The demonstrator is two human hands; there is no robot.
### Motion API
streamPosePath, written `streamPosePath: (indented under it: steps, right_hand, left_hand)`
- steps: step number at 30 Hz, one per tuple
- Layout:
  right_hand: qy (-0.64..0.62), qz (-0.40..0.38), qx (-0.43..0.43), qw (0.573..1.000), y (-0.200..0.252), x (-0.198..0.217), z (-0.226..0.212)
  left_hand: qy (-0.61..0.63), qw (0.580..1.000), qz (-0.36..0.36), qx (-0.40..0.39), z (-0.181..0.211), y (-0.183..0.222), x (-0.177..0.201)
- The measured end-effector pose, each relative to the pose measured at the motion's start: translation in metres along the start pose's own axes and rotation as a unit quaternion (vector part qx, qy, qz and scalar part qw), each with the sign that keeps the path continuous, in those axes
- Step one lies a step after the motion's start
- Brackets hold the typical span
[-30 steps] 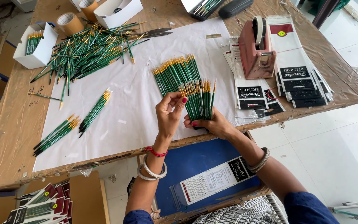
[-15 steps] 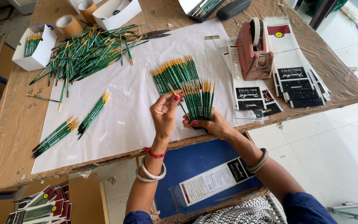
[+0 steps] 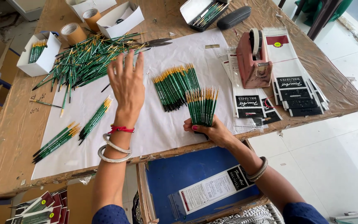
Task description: The person sorts paintbrushes into small bundles and places them into plastic sleeves along with a paper insert.
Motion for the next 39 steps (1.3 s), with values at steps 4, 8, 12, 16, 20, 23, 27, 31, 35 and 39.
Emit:
streamPosePath:
  steps: [4,8,12,16,20,23,27,31,35,39]
  right_hand:
    - [0.01,0.013,0.003,1.0,-0.002,0.001,-0.002]
    - [0.026,0.028,-0.004,0.999,-0.001,0.007,0.008]
    - [0.022,0.032,0.002,0.999,-0.001,0.003,0.002]
    - [0.028,0.032,-0.002,0.999,-0.001,0.009,0.012]
    - [0.042,0.019,0.012,0.999,-0.001,0.01,0.013]
    - [0.022,0.003,0.019,1.0,-0.001,0.005,0.007]
    - [0.0,-0.024,0.016,1.0,-0.001,-0.003,0.002]
    - [0.023,-0.005,0.001,1.0,-0.001,0.01,0.022]
    - [0.048,0.002,-0.006,0.999,0.0,0.004,0.008]
    - [0.036,-0.018,0.005,0.999,-0.001,-0.004,-0.002]
  left_hand:
    - [0.312,0.95,-0.001,0.026,0.006,0.022,-0.028]
    - [0.753,0.605,-0.166,0.199,0.061,0.081,-0.116]
    - [0.787,0.552,-0.144,0.234,0.093,0.111,-0.124]
    - [0.771,0.575,-0.127,0.242,0.094,0.11,-0.115]
    - [0.784,0.572,-0.107,0.217,0.096,0.107,-0.109]
    - [0.83,0.498,-0.082,0.237,0.093,0.106,-0.11]
    - [0.871,0.375,-0.1,0.302,0.099,0.114,-0.122]
    - [0.819,0.498,-0.163,0.234,0.117,0.124,-0.144]
    - [0.761,0.601,-0.139,0.2,0.113,0.113,-0.129]
    - [0.835,0.478,-0.072,0.263,0.098,0.102,-0.112]
Point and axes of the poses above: each hand's wrist, its own y-axis away from the middle knuckle, its own x-axis out of the back of the hand, z = x × y, the point moved 10 cm from there along -y, towards the middle knuckle, and after that the axes turned 11 degrees about -z, right-handed, at the moved point
